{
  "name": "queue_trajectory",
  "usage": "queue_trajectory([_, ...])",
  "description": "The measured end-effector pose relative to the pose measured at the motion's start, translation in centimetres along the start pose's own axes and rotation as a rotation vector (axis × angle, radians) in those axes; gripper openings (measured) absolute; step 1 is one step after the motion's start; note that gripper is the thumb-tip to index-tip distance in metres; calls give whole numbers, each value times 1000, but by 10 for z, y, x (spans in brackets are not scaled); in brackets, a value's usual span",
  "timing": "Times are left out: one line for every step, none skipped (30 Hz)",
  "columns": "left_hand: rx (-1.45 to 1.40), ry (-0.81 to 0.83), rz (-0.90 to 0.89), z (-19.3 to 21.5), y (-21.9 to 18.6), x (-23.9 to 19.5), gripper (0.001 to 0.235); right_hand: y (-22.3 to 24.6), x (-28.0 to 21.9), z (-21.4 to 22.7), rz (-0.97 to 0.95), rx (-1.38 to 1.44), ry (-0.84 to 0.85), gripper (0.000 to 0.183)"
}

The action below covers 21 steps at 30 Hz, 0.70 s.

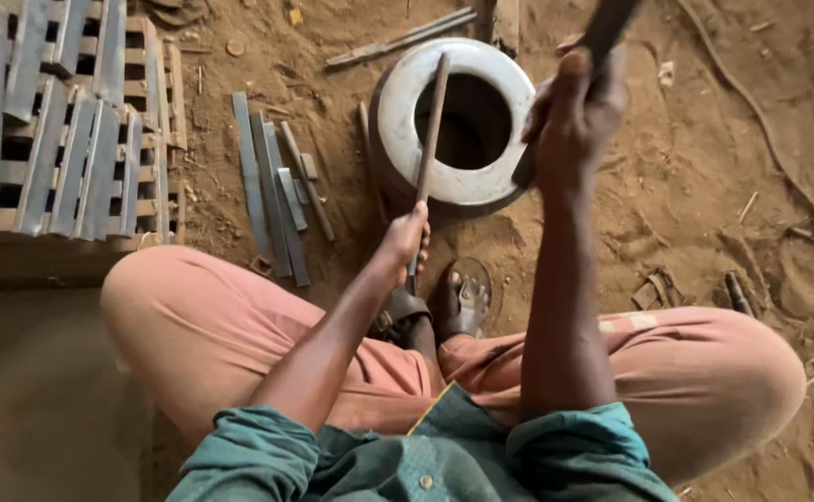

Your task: The person sits on the ground and repeatedly strikes a metal rod with a hammer, using a tire as an anvil. Sparks fly during the process as the person adjusts the rod's position between strikes.

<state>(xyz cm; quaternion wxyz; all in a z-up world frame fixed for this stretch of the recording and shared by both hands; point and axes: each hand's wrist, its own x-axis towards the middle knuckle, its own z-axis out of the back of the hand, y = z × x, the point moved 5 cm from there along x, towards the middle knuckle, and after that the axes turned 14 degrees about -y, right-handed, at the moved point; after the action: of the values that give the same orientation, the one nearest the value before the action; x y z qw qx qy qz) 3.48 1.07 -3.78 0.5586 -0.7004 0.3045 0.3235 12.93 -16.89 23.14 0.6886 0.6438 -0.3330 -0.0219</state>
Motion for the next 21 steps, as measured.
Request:
queue_trajectory([20, -18, -1, 4, 2, -3, 51, 3, -1, -1, 27, 40, -14, 44])
queue_trajectory([39, -26, -6, 2, 3, -1, 51, 3, 0, -1, 63, 75, -30, 45])
queue_trajectory([59, -34, -12, -1, 6, 4, 51, -2, -2, -2, 100, 110, -46, 46])
queue_trajectory([45, -36, -13, 0, 9, 13, 51, -16, -5, -9, 58, 164, -70, 45])
queue_trajectory([31, -38, -13, 1, 14, 24, 51, -32, -12, -16, 16, 218, -94, 44])
queue_trajectory([18, -36, -6, 1, 27, 30, 51, -50, -29, -18, -79, 51, -64, 39])
queue_trajectory([20, -65, -84, 2, 37, 34, 54, -66, -44, -16, -173, -117, -32, 35])
queue_trajectory([17, -91, -184, 0, 34, 45, 56, -89, -51, -17, -437, -326, 85, 32])
queue_trajectory([13, -117, -285, -2, 29, 52, 59, -107, -62, -15, -700, -534, 208, 29])
queue_trajectory([39, -111, -276, -2, 28, 55, 59, -107, -63, -14, -741, -431, 185, 29])
queue_trajectory([66, -106, -268, -2, 25, 56, 59, -105, -62, -13, -781, -327, 163, 29])
queue_trajectory([83, -102, -270, -5, 13, 59, 59, -102, -51, -16, -806, -221, 149, 29])
queue_trajectory([45, -74, -225, -8, 4, 59, 56, -96, -37, -16, -781, -158, 90, 31])
queue_trajectory([16, -49, -146, -5, 14, 43, 52, -87, -41, -8, -787, -108, 25, 32])
queue_trajectory([-14, -25, -66, -2, 18, 31, 48, -79, -42, -2, -793, -59, -40, 34])
queue_trajectory([-13, -32, -71, -7, 16, 21, 47, -66, -35, 9, -682, -65, -58, 35])
queue_trajectory([-11, -39, -76, -13, 13, 11, 46, -53, -27, 18, -572, -70, -71, 37])
queue_trajectory([-19, -69, -93, -9, 4, 3, 44, -34, -12, 22, -318, -61, -70, 38])
queue_trajectory([-12, -93, -96, -7, -3, -3, 45, -16, -3, 19, -65, -47, -63, 40])
queue_trajectory([2, -114, -94, -6, -6, -8, 46, -7, 1, 18, 18, 43, -24, 38])
queue_trajectory([16, -135, -92, -4, -8, -9, 46, -1, 5, 16, 101, 135, 15, 37])
